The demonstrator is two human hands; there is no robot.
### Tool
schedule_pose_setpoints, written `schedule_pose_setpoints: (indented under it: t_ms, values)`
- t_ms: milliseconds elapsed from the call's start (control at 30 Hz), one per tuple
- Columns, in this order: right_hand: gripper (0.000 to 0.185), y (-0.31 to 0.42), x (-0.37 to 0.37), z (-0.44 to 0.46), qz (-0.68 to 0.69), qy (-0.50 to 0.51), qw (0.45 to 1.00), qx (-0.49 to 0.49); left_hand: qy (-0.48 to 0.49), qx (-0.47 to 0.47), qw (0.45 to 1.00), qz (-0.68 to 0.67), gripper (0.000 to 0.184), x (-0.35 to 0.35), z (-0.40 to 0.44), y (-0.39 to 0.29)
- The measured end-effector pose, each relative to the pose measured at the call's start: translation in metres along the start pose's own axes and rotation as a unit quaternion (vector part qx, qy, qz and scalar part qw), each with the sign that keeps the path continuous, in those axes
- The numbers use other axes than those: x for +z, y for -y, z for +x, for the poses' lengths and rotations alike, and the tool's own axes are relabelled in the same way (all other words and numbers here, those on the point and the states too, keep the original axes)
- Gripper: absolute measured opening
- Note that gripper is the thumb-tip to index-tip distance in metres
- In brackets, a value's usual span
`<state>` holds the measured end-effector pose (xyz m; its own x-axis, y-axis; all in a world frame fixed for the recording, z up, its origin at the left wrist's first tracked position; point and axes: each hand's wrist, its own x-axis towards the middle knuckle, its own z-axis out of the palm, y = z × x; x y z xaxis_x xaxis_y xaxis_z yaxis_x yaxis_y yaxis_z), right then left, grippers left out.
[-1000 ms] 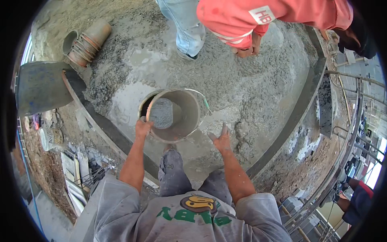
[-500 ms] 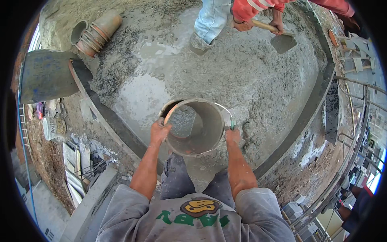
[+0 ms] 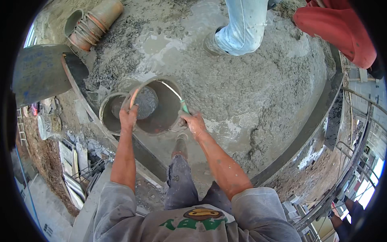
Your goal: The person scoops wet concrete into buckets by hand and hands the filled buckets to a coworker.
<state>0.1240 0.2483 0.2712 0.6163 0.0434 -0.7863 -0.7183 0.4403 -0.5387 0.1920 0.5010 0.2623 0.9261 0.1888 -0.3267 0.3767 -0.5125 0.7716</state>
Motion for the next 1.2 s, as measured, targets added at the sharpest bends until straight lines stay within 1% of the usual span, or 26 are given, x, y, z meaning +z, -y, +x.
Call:
schedule_pose_setpoints:
  t_ms: [33,100,133,167,233,267,333,367,400,467,500,533,600,633,667,733,767,800,867,900,1000,1033,1100,1133,1167,1200]
  values:
    - [0.018,-0.008,-0.022,0.012,-0.054,-0.060,0.996,-0.025,0.026,0.014,1.000,0.002,0.041,0.021,-0.004,-0.006]
    - [0.017,-0.022,-0.058,0.041,-0.073,-0.138,0.985,-0.068,0.088,-0.015,0.996,-0.010,0.028,0.070,-0.009,-0.016]
    - [0.016,-0.025,-0.074,0.064,-0.086,-0.168,0.977,-0.096,0.034,0.111,0.988,0.104,0.030,0.095,-0.012,-0.023]
    - [0.017,-0.034,-0.091,0.086,-0.085,-0.179,0.978,-0.073,-0.022,0.227,0.949,0.220,0.031,0.117,-0.016,-0.026]
    - [0.017,-0.058,-0.121,0.119,-0.088,-0.195,0.977,-0.015,0.105,0.215,0.965,0.111,0.034,0.153,-0.017,-0.020]
    - [0.018,-0.067,-0.135,0.131,-0.094,-0.212,0.973,-0.009,0.165,0.208,0.962,0.056,0.035,0.165,-0.012,-0.011]
    - [0.018,-0.084,-0.161,0.146,-0.095,-0.250,0.964,-0.002,0.030,0.192,0.981,0.023,0.043,0.174,0.014,0.019]
    - [0.019,-0.092,-0.176,0.150,-0.078,-0.195,0.978,0.014,-0.060,0.194,0.968,0.148,0.054,0.172,0.024,0.031]
    - [0.019,-0.097,-0.183,0.151,-0.072,-0.166,0.983,0.002,-0.147,0.191,0.933,0.268,0.065,0.172,0.033,0.036]
    - [0.019,-0.103,-0.193,0.151,-0.065,-0.103,0.992,-0.024,-0.138,0.162,0.943,0.254,0.080,0.179,0.055,0.037]
    - [0.019,-0.113,-0.201,0.150,-0.051,-0.104,0.993,-0.016,-0.129,0.150,0.949,0.245,0.087,0.185,0.053,0.039]
    - [0.019,-0.119,-0.210,0.146,-0.034,-0.110,0.993,-0.012,-0.125,0.135,0.950,0.253,0.089,0.197,0.042,0.038]
    - [0.019,-0.122,-0.221,0.137,0.010,-0.112,0.994,-0.018,-0.134,0.124,0.946,0.268,0.093,0.214,0.029,0.014]
    - [0.019,-0.128,-0.227,0.123,0.037,-0.109,0.993,-0.017,-0.149,0.112,0.937,0.295,0.086,0.226,0.014,0.010]
    - [0.019,-0.134,-0.236,0.111,0.068,-0.108,0.992,-0.016,-0.154,0.107,0.936,0.297,0.084,0.236,-0.003,0.008]
    - [0.017,-0.144,-0.259,0.086,0.037,-0.107,0.993,-0.013,-0.149,0.098,0.935,0.306,0.080,0.262,-0.038,0.016]
    - [0.016,-0.149,-0.277,0.075,0.026,-0.110,0.994,-0.008,-0.162,0.115,0.934,0.297,0.074,0.279,-0.048,0.027]
    - [0.017,-0.158,-0.300,0.063,0.041,-0.091,0.995,-0.015,-0.170,0.128,0.933,0.290,0.067,0.294,-0.057,0.039]
    - [0.017,-0.188,-0.345,0.041,0.071,-0.054,0.996,-0.018,-0.132,0.134,0.953,0.238,0.058,0.316,-0.069,0.059]
    - [0.017,-0.207,-0.362,0.026,0.125,-0.067,0.989,-0.048,-0.110,0.130,0.962,0.214,0.054,0.334,-0.078,0.068]
    - [0.016,-0.271,-0.426,-0.014,0.155,-0.094,0.983,-0.022,-0.073,0.182,0.965,0.177,0.046,0.391,-0.123,0.098]
    - [0.015,-0.278,-0.437,-0.034,0.193,-0.094,0.976,-0.036,-0.031,0.163,0.975,0.146,0.045,0.405,-0.138,0.107]
    - [0.016,-0.289,-0.463,-0.074,0.182,-0.116,0.975,-0.044,0.050,0.133,0.987,0.073,0.045,0.433,-0.156,0.112]
    - [0.017,-0.285,-0.470,-0.095,0.178,-0.132,0.974,-0.053,0.070,0.128,0.986,0.078,0.046,0.448,-0.166,0.110]
    - [0.020,-0.277,-0.476,-0.115,0.159,-0.156,0.975,-0.021,0.089,0.123,0.985,0.081,0.047,0.463,-0.182,0.108]
    - [0.021,-0.274,-0.478,-0.131,0.161,-0.173,0.971,-0.021,0.111,0.119,0.983,0.086,0.048,0.474,-0.199,0.107]
